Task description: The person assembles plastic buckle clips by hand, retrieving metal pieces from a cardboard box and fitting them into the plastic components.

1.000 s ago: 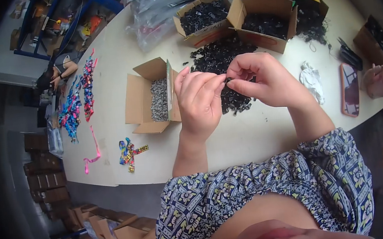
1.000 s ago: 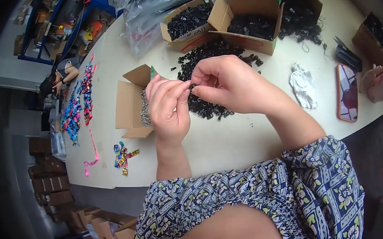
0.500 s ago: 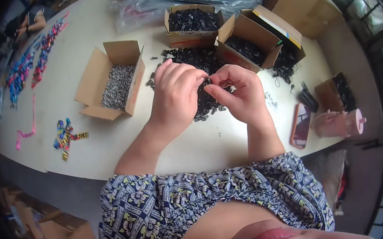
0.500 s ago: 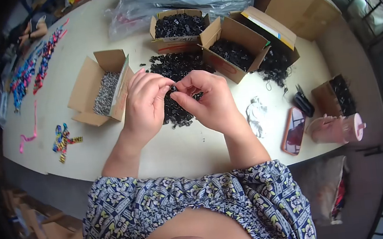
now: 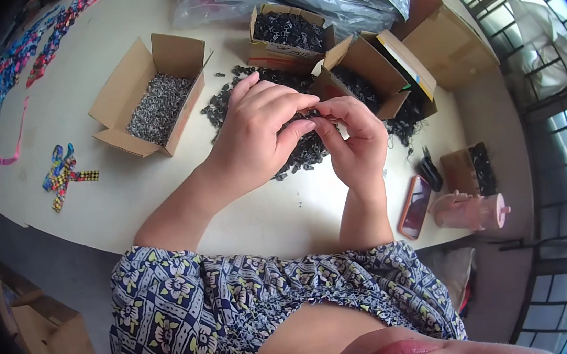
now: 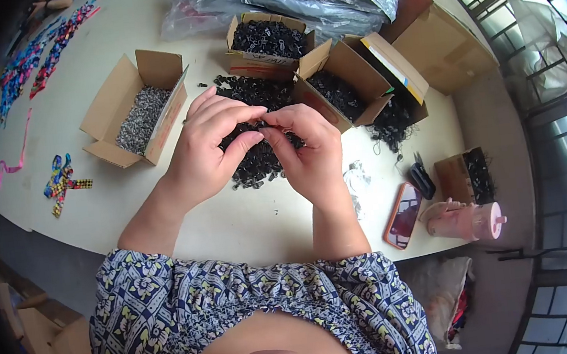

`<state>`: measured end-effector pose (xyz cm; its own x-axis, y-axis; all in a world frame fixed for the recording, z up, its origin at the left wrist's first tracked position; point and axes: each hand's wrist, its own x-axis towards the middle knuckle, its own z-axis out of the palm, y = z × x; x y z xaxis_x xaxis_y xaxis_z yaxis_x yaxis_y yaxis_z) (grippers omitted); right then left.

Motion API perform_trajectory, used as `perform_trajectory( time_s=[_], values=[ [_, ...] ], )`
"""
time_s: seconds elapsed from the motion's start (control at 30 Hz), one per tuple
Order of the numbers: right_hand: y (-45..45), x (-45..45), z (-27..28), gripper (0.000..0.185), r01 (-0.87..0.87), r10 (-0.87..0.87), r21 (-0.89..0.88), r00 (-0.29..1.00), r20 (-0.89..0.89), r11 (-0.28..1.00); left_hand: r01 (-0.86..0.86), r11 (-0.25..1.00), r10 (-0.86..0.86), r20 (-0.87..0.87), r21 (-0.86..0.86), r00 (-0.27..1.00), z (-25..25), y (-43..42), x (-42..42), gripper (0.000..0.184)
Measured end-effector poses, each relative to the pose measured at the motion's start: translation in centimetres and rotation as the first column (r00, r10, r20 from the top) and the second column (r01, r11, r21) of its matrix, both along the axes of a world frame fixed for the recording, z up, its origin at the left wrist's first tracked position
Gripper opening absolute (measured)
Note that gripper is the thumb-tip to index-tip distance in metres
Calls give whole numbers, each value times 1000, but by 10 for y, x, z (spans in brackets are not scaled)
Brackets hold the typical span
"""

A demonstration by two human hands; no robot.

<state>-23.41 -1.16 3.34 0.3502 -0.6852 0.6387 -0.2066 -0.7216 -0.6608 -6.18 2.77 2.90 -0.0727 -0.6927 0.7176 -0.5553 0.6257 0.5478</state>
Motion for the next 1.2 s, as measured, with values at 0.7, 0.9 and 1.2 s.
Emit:
perform_trajectory(
  time_s=[0.7, 0.9, 1.2],
  values=[
    [-2, 2, 4, 11, 39, -52, -198, 997, -63, 979, -83, 991, 89, 60, -102, 994, -3, -3, 2, 13],
    [-1, 1, 5, 12, 36, -43, -170, 998, -42, 985, -88, 988, 103, 116, -126, 988, 0, -4, 5, 18],
    [-2, -2, 8, 13, 15, -20, -159, 999, -26, 987, -56, 986, 74, 115, -155, 991, 2, -4, 6, 27]
  ],
)
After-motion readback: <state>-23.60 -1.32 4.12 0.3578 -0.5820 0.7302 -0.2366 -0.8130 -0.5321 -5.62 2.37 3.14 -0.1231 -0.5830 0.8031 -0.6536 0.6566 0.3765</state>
